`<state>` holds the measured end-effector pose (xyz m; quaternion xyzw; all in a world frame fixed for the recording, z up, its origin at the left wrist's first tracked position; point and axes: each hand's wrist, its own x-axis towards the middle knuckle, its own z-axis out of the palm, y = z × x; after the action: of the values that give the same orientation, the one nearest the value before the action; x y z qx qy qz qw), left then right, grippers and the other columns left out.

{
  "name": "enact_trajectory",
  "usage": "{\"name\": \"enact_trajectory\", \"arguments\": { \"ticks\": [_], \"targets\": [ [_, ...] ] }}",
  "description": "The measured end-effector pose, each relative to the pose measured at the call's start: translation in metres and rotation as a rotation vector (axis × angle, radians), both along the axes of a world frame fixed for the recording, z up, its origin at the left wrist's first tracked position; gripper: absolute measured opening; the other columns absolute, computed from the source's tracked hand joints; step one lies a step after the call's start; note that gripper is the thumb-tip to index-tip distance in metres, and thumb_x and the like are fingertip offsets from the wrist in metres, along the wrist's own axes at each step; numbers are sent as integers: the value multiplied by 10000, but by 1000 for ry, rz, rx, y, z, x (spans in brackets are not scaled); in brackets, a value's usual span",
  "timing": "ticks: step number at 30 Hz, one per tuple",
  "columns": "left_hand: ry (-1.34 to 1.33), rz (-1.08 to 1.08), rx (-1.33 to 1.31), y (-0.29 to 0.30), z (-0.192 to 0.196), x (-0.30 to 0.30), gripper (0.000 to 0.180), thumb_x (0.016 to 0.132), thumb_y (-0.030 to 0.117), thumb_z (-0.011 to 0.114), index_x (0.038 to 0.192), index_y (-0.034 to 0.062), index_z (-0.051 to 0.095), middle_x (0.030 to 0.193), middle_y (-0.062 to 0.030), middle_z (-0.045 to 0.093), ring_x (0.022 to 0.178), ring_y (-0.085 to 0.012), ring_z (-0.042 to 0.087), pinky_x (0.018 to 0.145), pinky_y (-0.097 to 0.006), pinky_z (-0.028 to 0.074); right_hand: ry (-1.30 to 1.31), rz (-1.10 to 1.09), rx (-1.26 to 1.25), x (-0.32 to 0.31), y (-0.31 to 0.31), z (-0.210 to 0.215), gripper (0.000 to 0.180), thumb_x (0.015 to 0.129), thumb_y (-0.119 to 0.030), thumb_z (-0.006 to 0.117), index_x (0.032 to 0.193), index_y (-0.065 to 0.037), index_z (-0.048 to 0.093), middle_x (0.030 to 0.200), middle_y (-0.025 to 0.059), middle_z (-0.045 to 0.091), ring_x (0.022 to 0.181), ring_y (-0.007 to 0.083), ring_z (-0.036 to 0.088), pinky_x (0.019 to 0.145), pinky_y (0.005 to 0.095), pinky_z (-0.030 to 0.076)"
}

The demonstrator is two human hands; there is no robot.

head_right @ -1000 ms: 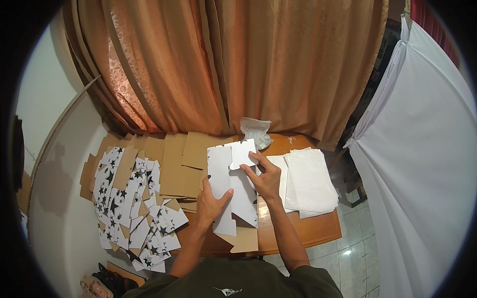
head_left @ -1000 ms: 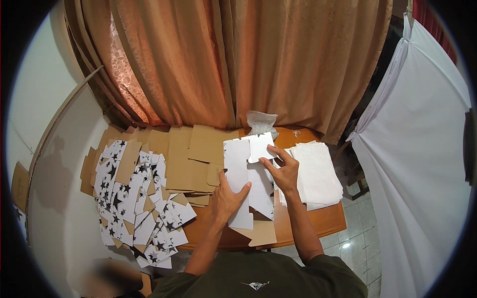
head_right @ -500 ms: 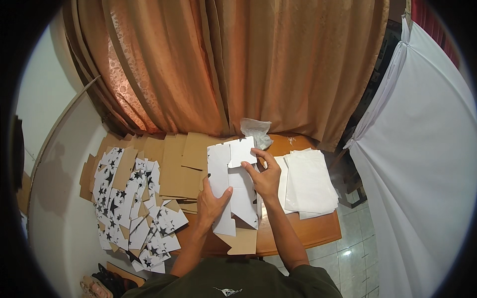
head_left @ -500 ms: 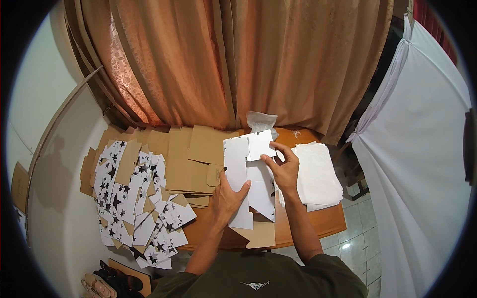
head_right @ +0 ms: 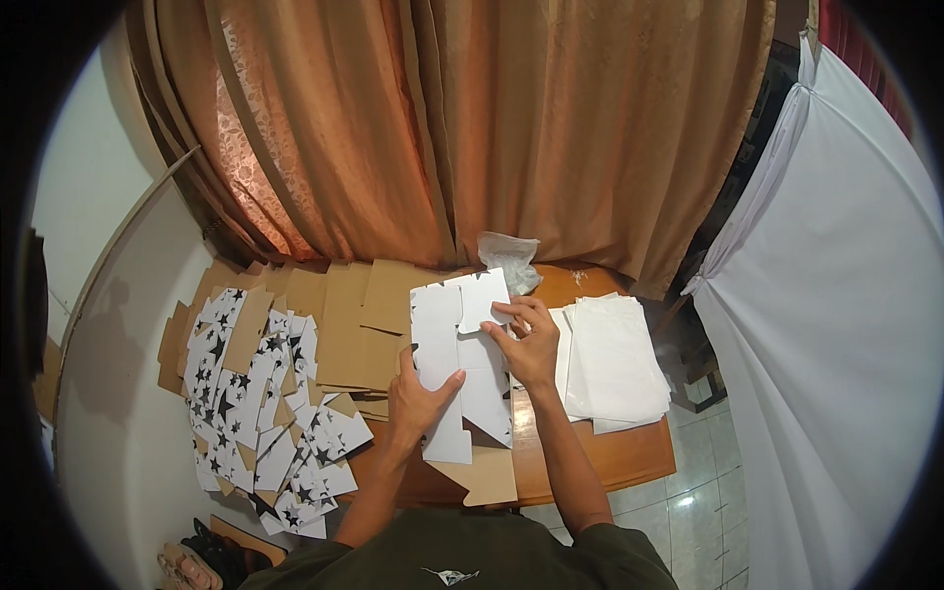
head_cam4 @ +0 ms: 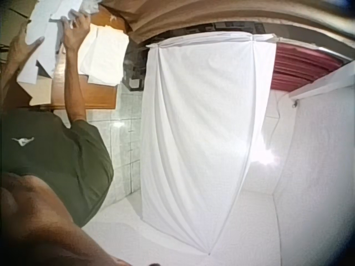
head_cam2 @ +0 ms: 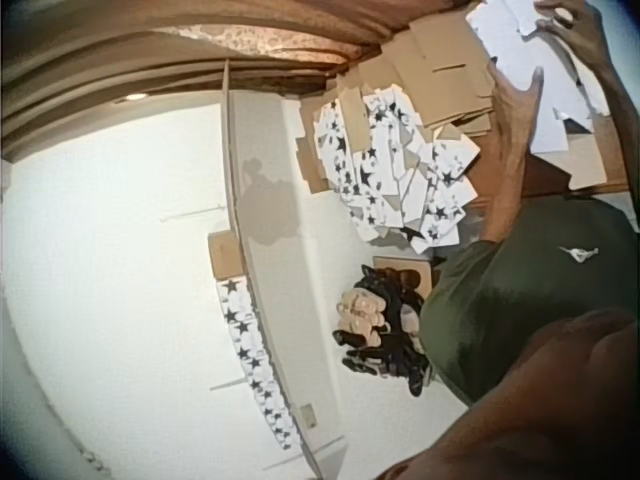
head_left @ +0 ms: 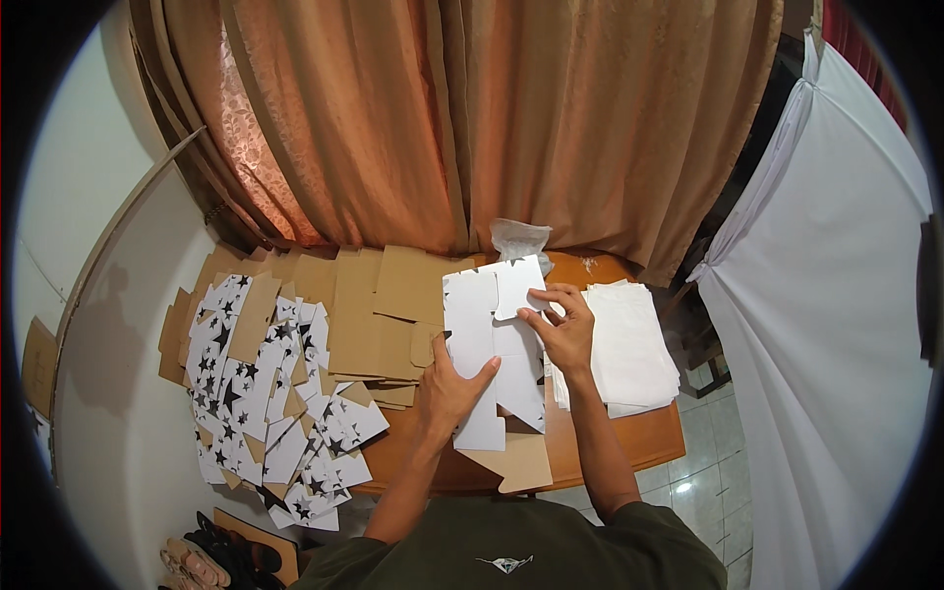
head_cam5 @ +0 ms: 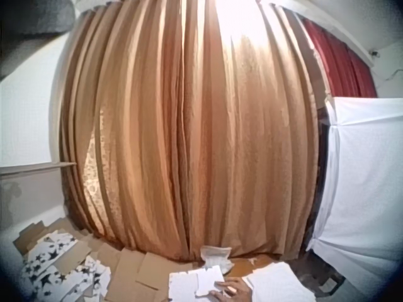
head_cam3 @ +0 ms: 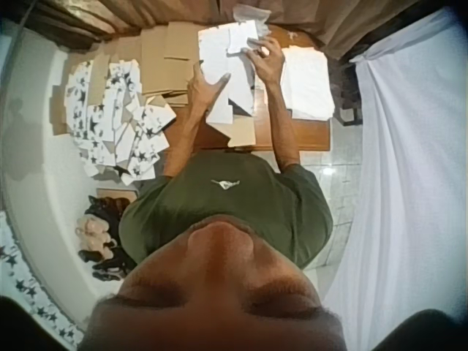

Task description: Folding cardboard boxes and lining them with tissue paper for shoe packaging.

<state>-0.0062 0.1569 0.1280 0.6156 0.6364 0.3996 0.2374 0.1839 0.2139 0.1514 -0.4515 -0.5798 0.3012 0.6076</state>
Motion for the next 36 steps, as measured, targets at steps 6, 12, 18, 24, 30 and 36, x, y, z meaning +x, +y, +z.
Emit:
{"name": "enact_trajectory", "arguments": {
  "ticks": [6,12,18,24,30,36],
  "targets": [
    [31,-1,19,-1,2,1,863,819,457,765,1404,-35,364,1138,-347,651,1031,-482,669,879,-512,550,-9,49,-52,6,4,5,420,769,5,843,1162,-34,700,1142,56,562,1077,167,611,876,284,574],
    [47,-1,84,2,-16,2,846,836,423,745,1400,-64,343,1106,-384,639,1024,-523,651,888,-533,536,-44,22,-40,2,0,10,469,764,38,817,1204,-34,672,1096,35,541,1061,138,578,850,246,563],
    [65,10,63,-3,-3,7,864,835,425,745,1409,-67,327,1084,-384,646,987,-525,661,871,-535,543,85,117,-119,12,9,2,494,772,47,801,1233,-49,650,1017,40,581,1005,117,580,779,224,528],
    [111,15,69,-3,0,9,890,827,445,753,1406,-75,320,1049,-374,659,945,-519,674,841,-521,558,-37,-48,-29,-1,4,0,516,754,-67,843,1231,-62,646,1000,77,592,961,165,578,809,299,520],
    [65,31,73,-4,-15,10,883,835,426,752,1394,-99,314,1022,-384,657,929,-519,675,836,-522,555,-41,5,-102,3,1,11,515,763,-37,828,1237,-40,628,961,68,625,902,156,608,768,279,522],
    [48,-13,99,-7,-10,7,848,850,398,736,1390,-104,316,1015,-375,664,930,-514,678,843,-523,554,114,117,-131,10,6,10,612,767,22,796,1328,-56,566,933,55,607,891,142,610,791,280,542]
  ]
}}
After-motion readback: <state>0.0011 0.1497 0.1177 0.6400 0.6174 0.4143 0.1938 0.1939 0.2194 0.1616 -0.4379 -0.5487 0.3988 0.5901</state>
